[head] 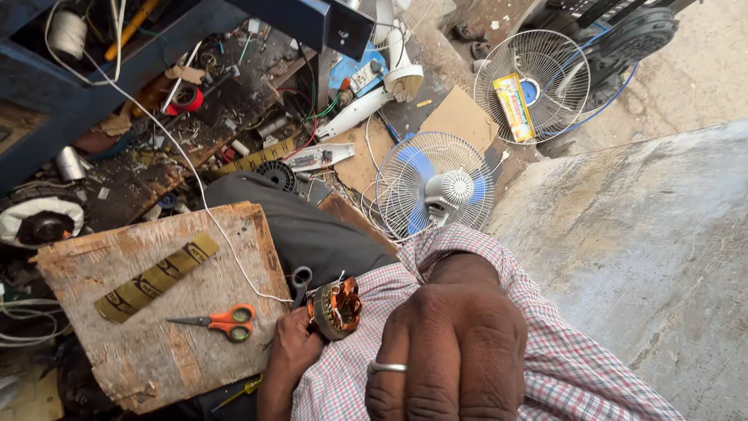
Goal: The person sits and rewinds copper wire around a motor stator, threading and pressing the orange enameled wire loops into the stator slots by hand and adjusting the coils to seat them. They occasionally reposition the stator on their lap while working the wire around it.
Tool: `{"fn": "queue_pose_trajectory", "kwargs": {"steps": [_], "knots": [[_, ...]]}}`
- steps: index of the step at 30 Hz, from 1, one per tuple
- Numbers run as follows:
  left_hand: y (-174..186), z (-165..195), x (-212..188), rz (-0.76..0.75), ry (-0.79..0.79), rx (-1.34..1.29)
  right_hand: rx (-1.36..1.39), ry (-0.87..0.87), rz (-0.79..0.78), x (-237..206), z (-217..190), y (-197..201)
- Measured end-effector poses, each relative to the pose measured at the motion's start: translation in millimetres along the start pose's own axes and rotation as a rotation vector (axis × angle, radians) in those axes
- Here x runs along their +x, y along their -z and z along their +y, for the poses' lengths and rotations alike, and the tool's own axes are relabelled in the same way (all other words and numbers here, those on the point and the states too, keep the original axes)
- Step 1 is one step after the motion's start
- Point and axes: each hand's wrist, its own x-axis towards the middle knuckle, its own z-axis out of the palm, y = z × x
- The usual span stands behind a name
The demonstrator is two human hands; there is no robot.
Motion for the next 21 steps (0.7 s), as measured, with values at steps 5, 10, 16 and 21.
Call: {"fn": "queue_pose_trajectory", "kwargs": {"steps": [5, 10, 16, 21], "knots": [[1, 8, 2, -0.010, 0.071, 0.041, 0.038, 0.047, 0.064, -2, -2, 3], [-1, 7, 1, 0.005, 0.075, -0.004, 0.054, 0.094, 0.126, -7, -8, -4], [2, 11, 0, -0.025, 0.077, -0.002, 0.109, 0.141, 0.339, -24, 4, -7], [1, 12, 0, -0.018, 0.086, -0.015, 0.278, -0.024, 0.478, -66, 7, 25]]}}
